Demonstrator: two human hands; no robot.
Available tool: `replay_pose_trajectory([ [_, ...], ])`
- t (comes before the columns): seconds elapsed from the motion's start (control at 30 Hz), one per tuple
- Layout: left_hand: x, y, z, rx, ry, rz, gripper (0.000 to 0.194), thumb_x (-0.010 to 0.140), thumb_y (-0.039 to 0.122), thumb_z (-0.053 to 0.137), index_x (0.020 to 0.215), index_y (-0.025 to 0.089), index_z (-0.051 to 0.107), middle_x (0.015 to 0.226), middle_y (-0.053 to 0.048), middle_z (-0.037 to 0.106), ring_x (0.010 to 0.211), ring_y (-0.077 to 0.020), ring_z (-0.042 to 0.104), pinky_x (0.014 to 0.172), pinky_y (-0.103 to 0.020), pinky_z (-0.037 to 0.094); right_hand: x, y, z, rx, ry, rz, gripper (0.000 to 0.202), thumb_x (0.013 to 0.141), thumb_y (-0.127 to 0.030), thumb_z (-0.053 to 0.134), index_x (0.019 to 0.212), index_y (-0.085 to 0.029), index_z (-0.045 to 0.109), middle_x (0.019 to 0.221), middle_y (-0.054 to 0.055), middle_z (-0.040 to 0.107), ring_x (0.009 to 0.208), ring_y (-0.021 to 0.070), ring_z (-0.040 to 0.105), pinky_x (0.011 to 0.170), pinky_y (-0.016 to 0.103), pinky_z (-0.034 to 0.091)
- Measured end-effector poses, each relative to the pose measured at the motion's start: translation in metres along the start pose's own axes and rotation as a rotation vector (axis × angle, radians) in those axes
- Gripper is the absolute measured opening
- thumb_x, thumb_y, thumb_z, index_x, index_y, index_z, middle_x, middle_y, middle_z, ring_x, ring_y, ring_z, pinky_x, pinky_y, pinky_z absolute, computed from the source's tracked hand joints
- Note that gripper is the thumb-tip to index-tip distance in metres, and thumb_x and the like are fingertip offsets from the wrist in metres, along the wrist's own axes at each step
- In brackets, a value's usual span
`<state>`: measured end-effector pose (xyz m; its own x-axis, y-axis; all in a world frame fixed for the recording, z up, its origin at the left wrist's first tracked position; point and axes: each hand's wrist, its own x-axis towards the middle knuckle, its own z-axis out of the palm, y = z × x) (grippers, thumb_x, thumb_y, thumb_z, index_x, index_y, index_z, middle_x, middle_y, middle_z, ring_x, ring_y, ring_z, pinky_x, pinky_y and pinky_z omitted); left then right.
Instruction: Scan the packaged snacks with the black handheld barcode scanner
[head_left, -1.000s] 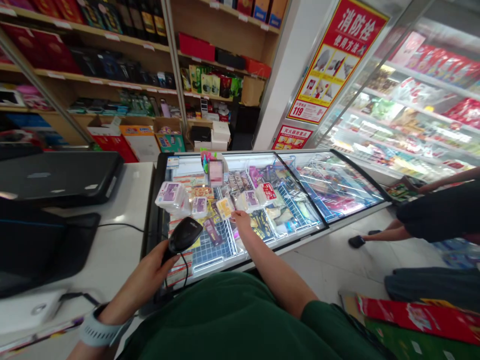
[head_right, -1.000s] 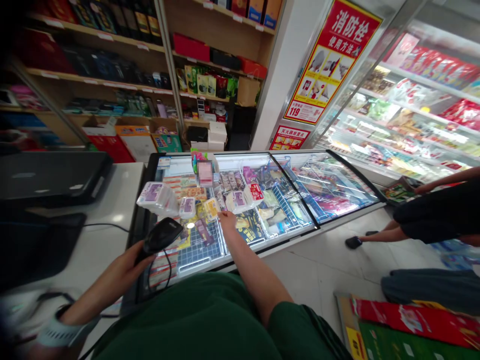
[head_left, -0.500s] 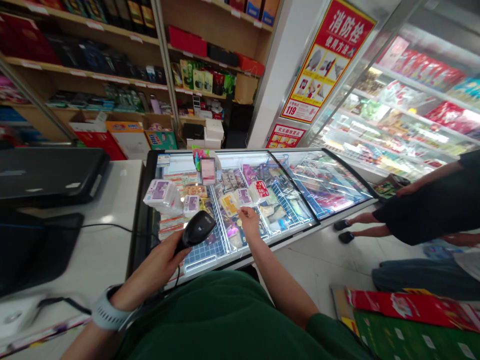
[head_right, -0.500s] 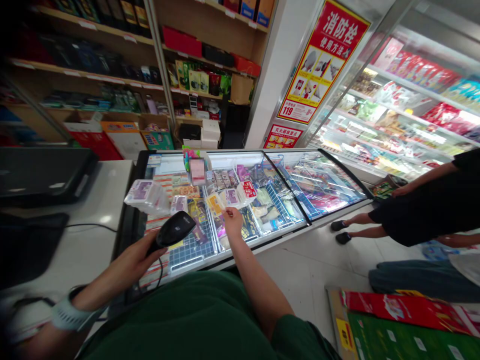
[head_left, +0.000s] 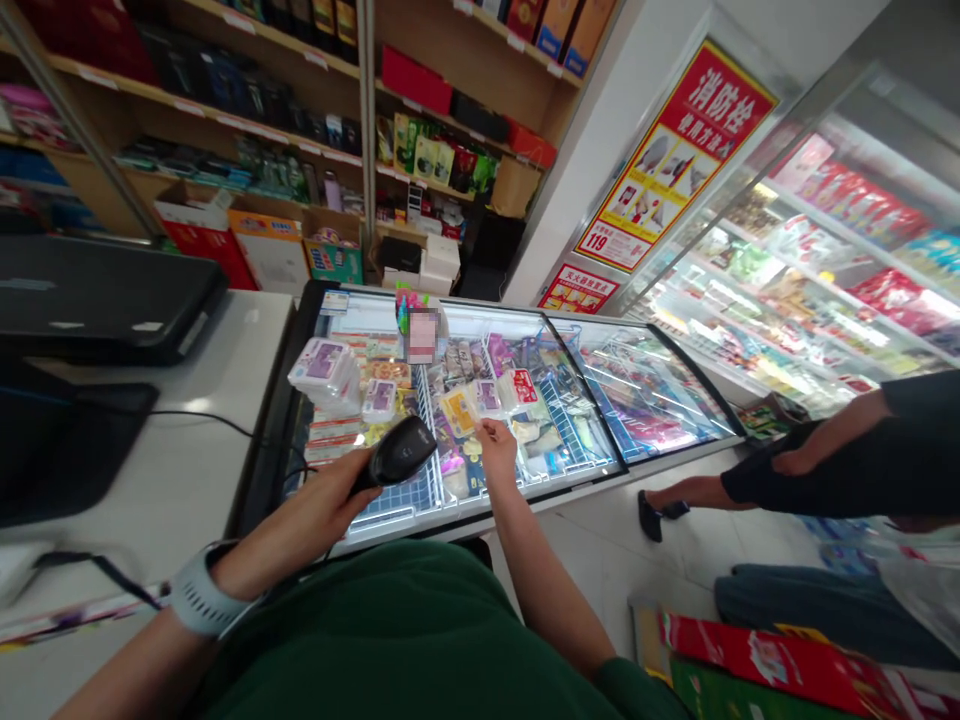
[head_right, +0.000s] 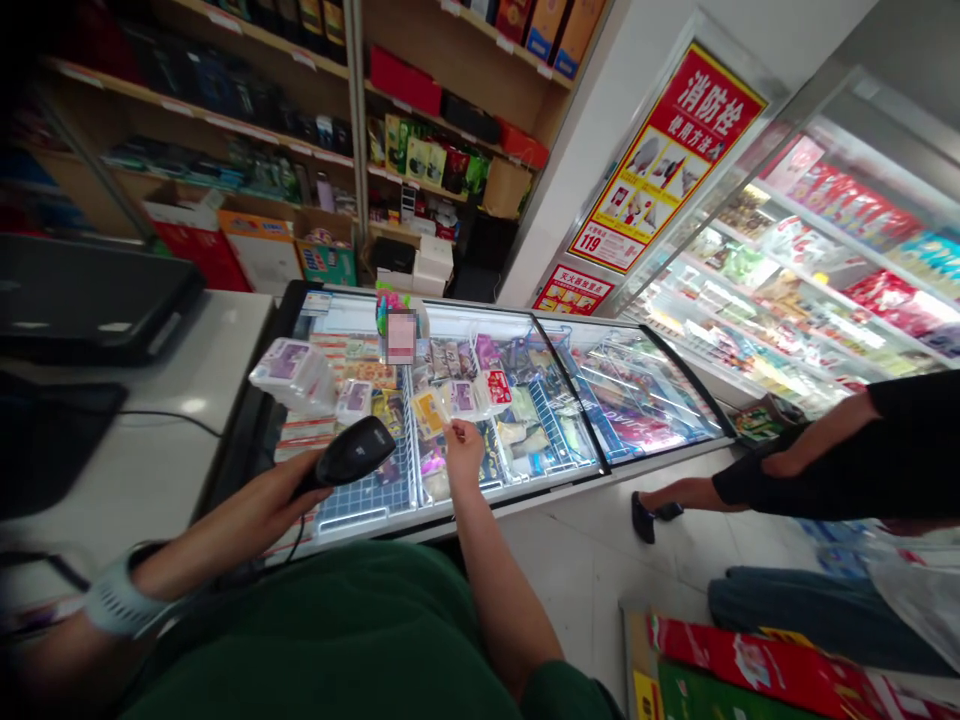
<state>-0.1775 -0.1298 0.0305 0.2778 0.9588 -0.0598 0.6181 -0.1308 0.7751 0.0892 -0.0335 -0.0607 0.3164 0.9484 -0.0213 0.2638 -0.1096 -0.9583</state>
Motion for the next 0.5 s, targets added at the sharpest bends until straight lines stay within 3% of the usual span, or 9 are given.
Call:
replay_pose_trajectory([
  [0.5, -0.0027, -0.0072, 0.0012, -0.054, 0.030, -0.001, 0.048, 0.085, 0.045, 0.047, 0.127, 0.020, 0.049, 0.121, -0.010, 0.062, 0.117, -0.0286, 0.056, 0.102, -0.040, 0.040, 0.0001, 0.0017, 0.0066, -0.023, -0.042, -0.006, 0.034, 0.074, -0.041, 0.060, 0.095, -0.015, 0.066, 0.084, 0.006, 0.070, 0.078, 0.0181, 0.065, 0.074, 0.028, 0.050],
])
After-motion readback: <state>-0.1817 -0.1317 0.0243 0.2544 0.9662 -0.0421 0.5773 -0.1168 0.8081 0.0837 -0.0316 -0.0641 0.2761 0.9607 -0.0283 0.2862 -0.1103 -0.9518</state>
